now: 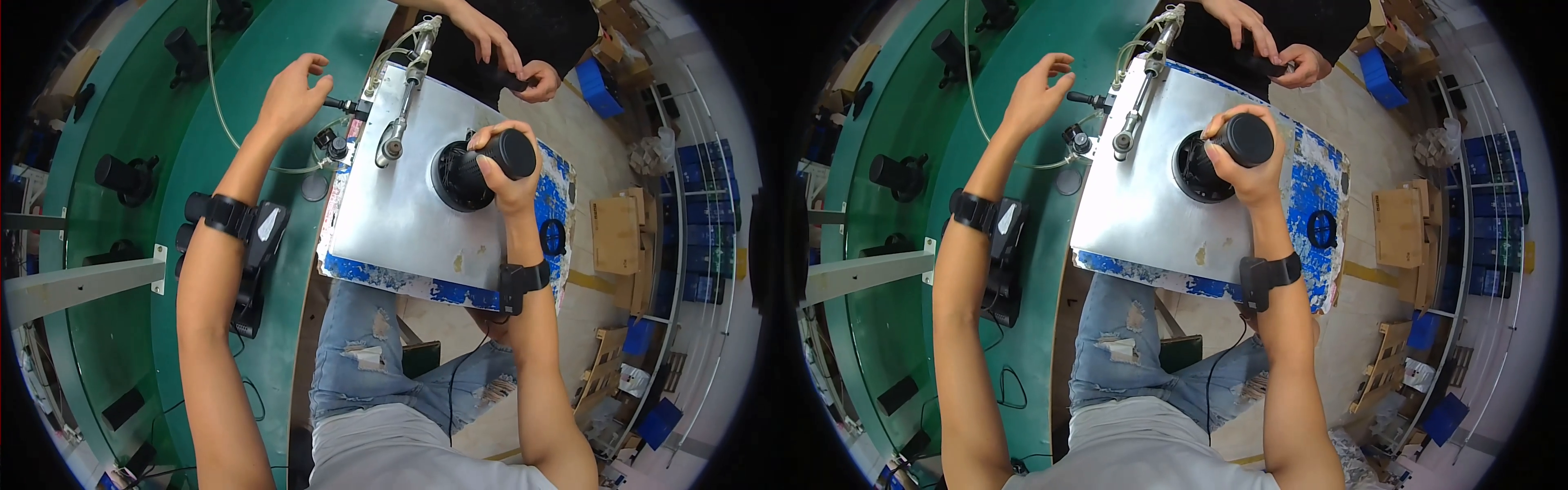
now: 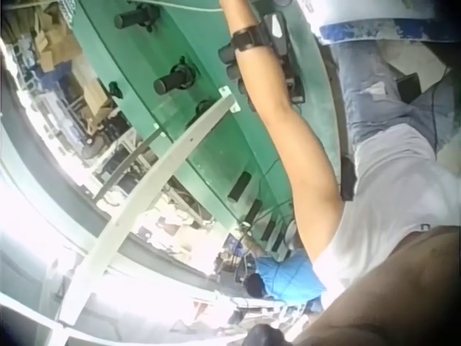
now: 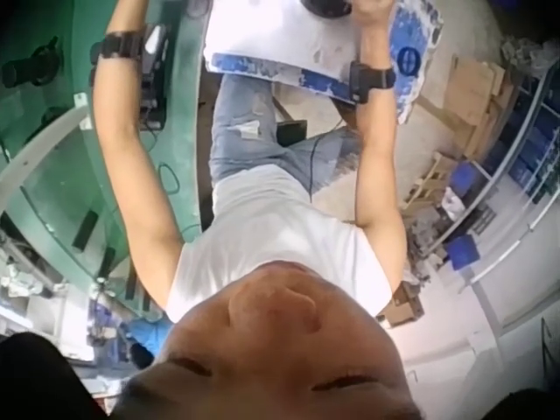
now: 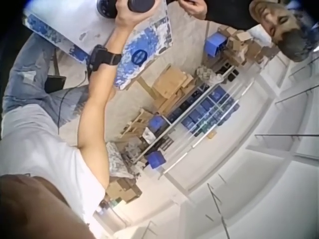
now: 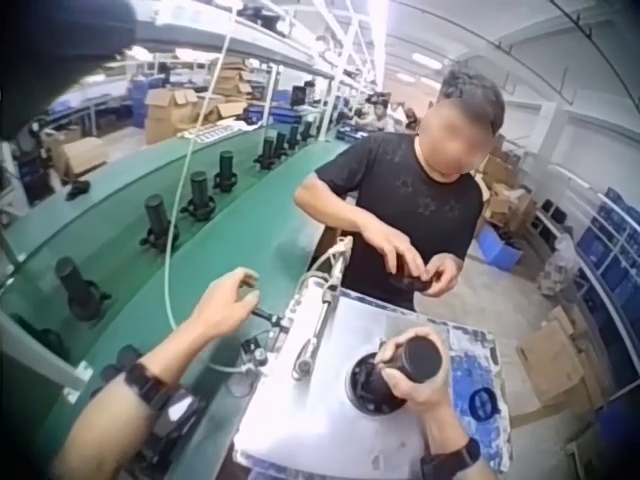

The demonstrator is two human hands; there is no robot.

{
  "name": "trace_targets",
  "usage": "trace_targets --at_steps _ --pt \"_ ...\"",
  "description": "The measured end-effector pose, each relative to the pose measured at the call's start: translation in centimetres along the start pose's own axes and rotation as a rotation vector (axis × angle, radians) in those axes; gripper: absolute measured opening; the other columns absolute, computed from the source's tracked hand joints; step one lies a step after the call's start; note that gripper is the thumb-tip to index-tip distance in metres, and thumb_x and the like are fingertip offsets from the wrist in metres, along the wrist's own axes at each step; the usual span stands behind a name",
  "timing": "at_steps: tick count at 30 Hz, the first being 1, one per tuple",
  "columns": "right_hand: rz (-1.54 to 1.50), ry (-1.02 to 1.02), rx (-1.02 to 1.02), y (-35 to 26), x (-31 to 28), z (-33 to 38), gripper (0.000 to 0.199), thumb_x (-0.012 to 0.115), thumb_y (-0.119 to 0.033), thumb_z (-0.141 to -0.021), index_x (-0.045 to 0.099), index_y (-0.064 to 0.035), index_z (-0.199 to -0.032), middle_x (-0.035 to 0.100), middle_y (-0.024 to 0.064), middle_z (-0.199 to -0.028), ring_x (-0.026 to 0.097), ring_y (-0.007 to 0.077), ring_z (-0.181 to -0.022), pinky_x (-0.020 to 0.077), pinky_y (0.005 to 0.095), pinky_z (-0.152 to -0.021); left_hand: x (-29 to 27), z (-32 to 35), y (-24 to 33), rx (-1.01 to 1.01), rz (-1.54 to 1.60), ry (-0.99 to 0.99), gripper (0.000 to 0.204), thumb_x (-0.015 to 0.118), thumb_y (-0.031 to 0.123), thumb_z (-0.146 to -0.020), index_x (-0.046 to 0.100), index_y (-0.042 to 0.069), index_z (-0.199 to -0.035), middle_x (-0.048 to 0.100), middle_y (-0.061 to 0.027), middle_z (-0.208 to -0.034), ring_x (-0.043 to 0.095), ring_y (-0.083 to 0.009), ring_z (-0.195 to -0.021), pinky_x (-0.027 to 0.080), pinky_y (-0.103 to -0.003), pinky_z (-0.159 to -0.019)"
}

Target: The person picks up a speaker body, inserts it into a press machine, and removes it. They then fit a base onto the speaker body by hand and place the assembled unit onto the conveyor belt.

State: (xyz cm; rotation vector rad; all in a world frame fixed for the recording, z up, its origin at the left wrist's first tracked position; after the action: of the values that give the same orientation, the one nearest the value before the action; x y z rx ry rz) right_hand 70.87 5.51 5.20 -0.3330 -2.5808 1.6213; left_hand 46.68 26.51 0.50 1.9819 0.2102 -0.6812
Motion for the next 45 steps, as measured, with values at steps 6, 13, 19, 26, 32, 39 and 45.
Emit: trace_targets --at_steps 6,13,19,26,32,39,45 --pt "-0.020 0.048 -0.006 0.1 -0.1 0.1 0.039 0.069 -0.003 -0.070 0.050 -0.0029 -0.103 0.061 0.0095 -0.088 0.059 0.0169 -0.084 0.0482 0.0312 -0.082 0.7 0.0 -0.5 -0.201 -0.445 -0.408 0.045 0.043 0.039 -0.091 0.066 0.003 -0.106 0.066 -0.0194 -0.105 0.060 -0.0378 -0.102 0.046 -0.045 -0.090" --pt "-0.071 0.065 -0.007 -0.4 0.2 0.0 0.034 0.068 -0.005 -0.071 0.052 -0.0019 -0.101 0.060 0.0094 -0.087 0.059 0.0181 -0.083 0.0472 0.0313 -0.083 0.8 -0.3 -0.3 -0.130 -0.453 -0.470 0.051 0.043 0.042 -0.093 0.065 -0.003 -0.102 0.066 -0.0245 -0.096 0.061 -0.0410 -0.093 0.047 -0.044 -0.085" --pt "-0.205 0.062 -0.532 -10.6 -2.7 -4.4 0.034 0.057 -0.019 -0.075 0.052 0.0002 -0.102 0.060 0.0111 -0.077 0.056 0.0214 -0.083 0.0445 0.0374 -0.084 -2.8 3.3 2.8 0.024 -0.240 -0.073 0.047 0.052 0.036 -0.093 0.054 0.001 -0.125 0.057 -0.0185 -0.124 0.054 -0.0324 -0.116 0.040 -0.039 -0.099" --pt "-0.001 -0.260 0.022 -18.4 7.1 4.9 0.053 0.079 -0.026 -0.062 0.054 -0.0019 -0.103 0.063 0.0104 -0.095 0.059 0.0218 -0.089 0.0445 0.0341 -0.087 -7.4 22.6 20.7 0.240 0.300 -0.119 0.070 0.076 0.029 -0.070 0.050 -0.001 -0.128 0.052 -0.0215 -0.128 0.045 -0.0371 -0.125 0.034 -0.044 -0.104" --pt "-0.218 -0.312 0.130 -12.8 14.2 16.3 0.068 0.083 -0.027 -0.063 0.049 -0.0032 -0.117 0.048 0.0164 -0.128 0.045 0.0263 -0.122 0.0353 0.0390 -0.101 -6.5 33.1 18.5 -0.075 0.162 -0.152 0.073 0.084 0.028 -0.062 0.053 0.000 -0.121 0.057 -0.0176 -0.120 0.051 -0.0359 -0.117 0.038 -0.042 -0.100" --pt "-0.233 -0.174 0.538 -7.9 10.3 24.2 0.046 0.062 -0.025 -0.086 0.049 -0.0010 -0.123 0.053 0.0127 -0.127 0.049 0.0230 -0.120 0.0391 0.0353 -0.098 -20.8 33.5 11.9 -0.216 0.132 0.644 0.045 0.081 0.023 -0.073 0.059 0.003 -0.107 0.065 -0.0034 -0.097 0.061 -0.0137 -0.084 0.049 -0.030 -0.080" --pt "-0.352 -0.026 0.728 -4.2 8.5 28.7 0.026 0.055 -0.013 -0.090 0.054 -0.0043 -0.114 0.059 0.0091 -0.117 0.055 0.0170 -0.108 0.0437 0.0295 -0.089 -33.7 35.4 -2.3 -0.423 -0.121 1.074 0.065 0.077 0.036 -0.075 0.048 -0.002 -0.120 0.060 -0.0156 -0.112 0.057 -0.0260 -0.103 0.043 -0.036 -0.092"
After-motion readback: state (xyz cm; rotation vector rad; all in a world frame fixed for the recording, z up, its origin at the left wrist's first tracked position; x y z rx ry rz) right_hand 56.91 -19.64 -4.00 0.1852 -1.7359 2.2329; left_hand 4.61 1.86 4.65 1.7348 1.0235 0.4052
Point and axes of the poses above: each hand's wrist, its own z-axis away from the middle knuckle, its own x-axis out of the palm, y = z × x, the point moved 1 cm from there along -z, towards the middle knuckle
